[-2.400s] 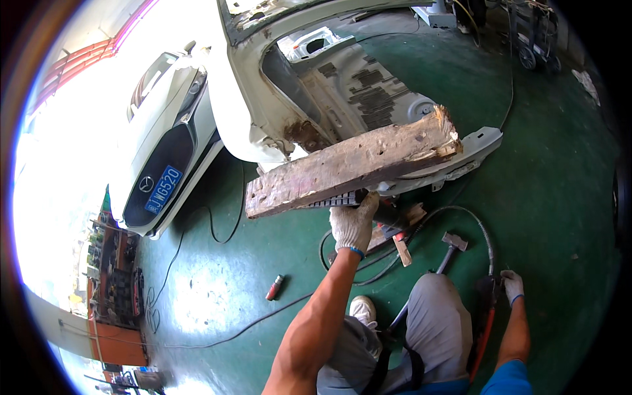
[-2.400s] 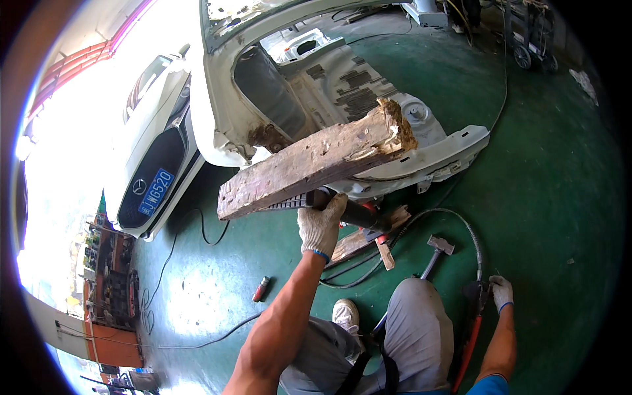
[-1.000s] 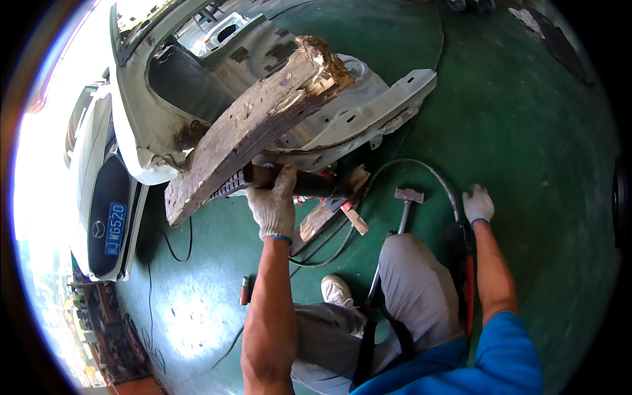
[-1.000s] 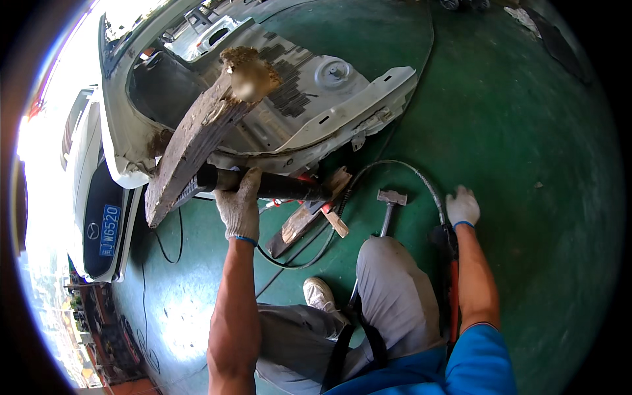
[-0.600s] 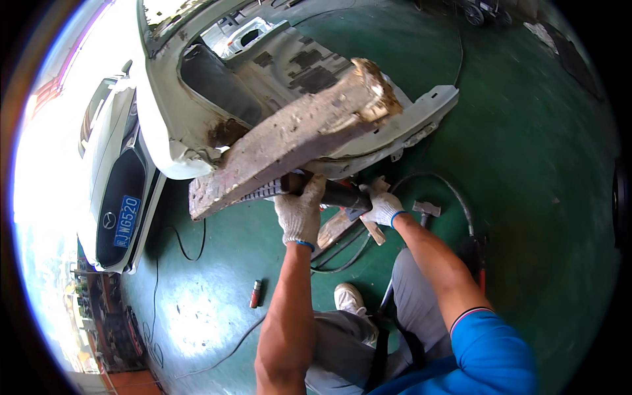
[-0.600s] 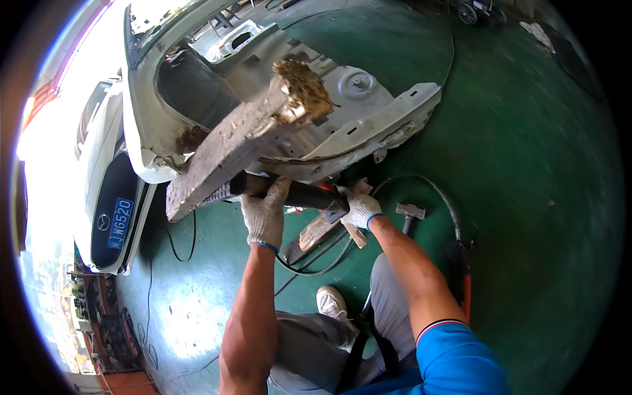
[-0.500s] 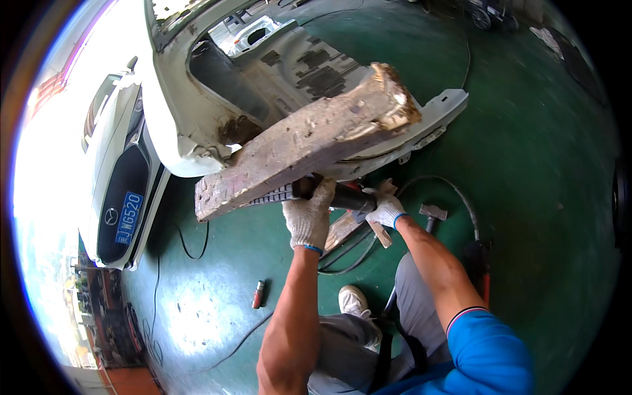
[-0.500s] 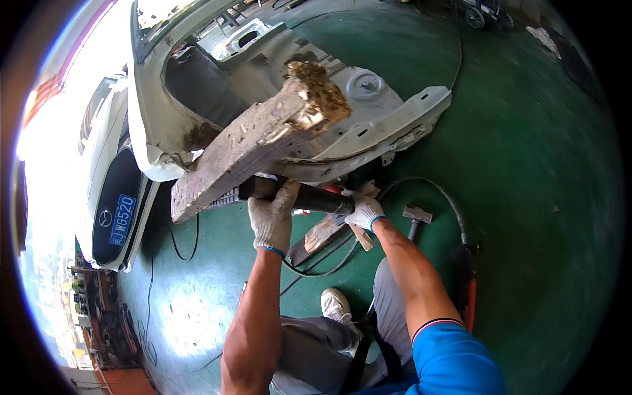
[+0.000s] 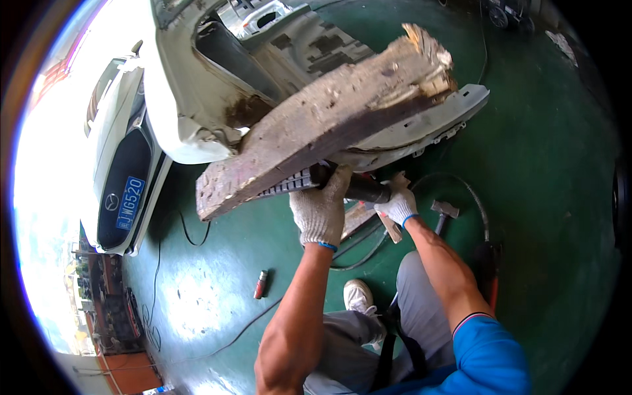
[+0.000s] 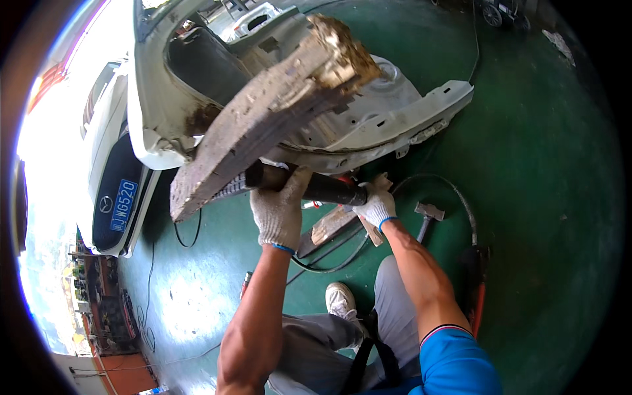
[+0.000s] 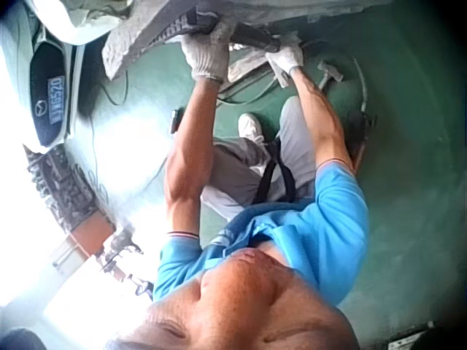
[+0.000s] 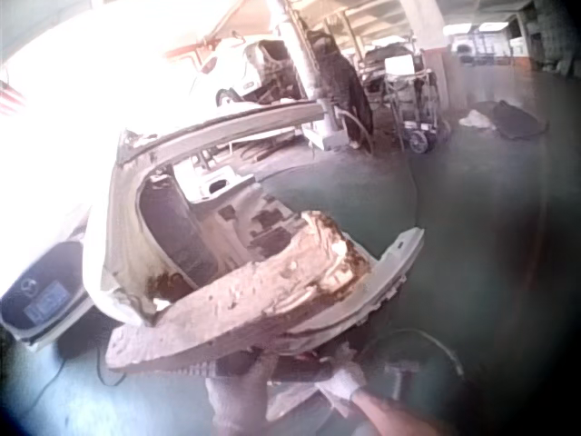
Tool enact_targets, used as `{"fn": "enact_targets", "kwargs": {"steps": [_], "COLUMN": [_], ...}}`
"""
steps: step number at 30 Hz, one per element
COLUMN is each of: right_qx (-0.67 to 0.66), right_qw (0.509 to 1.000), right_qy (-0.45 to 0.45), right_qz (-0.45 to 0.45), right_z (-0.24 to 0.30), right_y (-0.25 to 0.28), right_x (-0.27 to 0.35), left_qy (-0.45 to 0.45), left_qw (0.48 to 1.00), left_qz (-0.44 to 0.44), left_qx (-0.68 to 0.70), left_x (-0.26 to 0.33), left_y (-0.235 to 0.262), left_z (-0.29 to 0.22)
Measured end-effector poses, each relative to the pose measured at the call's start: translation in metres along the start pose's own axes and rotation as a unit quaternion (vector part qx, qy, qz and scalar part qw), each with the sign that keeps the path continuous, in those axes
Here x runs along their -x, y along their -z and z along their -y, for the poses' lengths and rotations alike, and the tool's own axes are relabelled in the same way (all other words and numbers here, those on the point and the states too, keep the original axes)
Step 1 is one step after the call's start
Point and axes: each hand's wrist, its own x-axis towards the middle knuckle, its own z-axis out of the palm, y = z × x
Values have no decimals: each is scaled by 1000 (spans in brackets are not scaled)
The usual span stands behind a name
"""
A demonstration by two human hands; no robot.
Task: The person is removing a car part using a hammer and a pry bar. They are sitting on the floor and using the tools to pry the part loose.
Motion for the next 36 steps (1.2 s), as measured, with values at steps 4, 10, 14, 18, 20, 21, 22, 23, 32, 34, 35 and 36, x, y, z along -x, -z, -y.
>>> {"fn": "enact_targets", "kwargs": {"steps": [4, 10, 14, 18, 20, 21, 22, 23, 32, 34, 35, 36], "right_qx": [-66, -35, -79, 20, 123, 83, 39, 61, -462, -478, -482, -454], "right_qw": [993, 992, 985, 993, 987, 986, 978, 958, 798, 806, 812, 824], "right_qy": [26, 86, 18, 54, 84, 85, 94, 218, 370, 320, 297, 325], "right_qz": [95, 86, 154, 104, 60, 116, 180, 178, 117, 136, 142, 101], "right_z": [18, 4, 24, 4, -4, -7, 21, 55, 178, 197, 202, 205], "right_y": [12, 12, 32, 31, 47, 70, 122, 168, 250, 239, 240, 241], "right_x": [0, -12, -2, -7, -6, -3, 8, 18, 11, 14, 14, 14], "left_qy": [57, 32, 34, 16, 27, 19, 16, 14, 2, -41, -65, -55], "left_qw": [997, 999, 999, 1000, 999, 999, 998, 996, 998, 992, 986, 980], "left_qz": [-5, -7, -7, -8, -9, -14, -28, -39, -48, -62, -68, -85], "left_qx": [-54, 18, -31, -19, -15, -32, -57, -82, -29, -102, -135, -170], "left_x": [1, -6, -5, -6, -5, -5, -4, -2, -2, -2, -3, 0], "left_y": [9, -2, 5, -2, -9, -11, -4, 1, -6, -3, -6, -10], "left_z": [-16, -3, -8, -5, -5, -5, -1, 0, -5, 10, 14, 26]}}
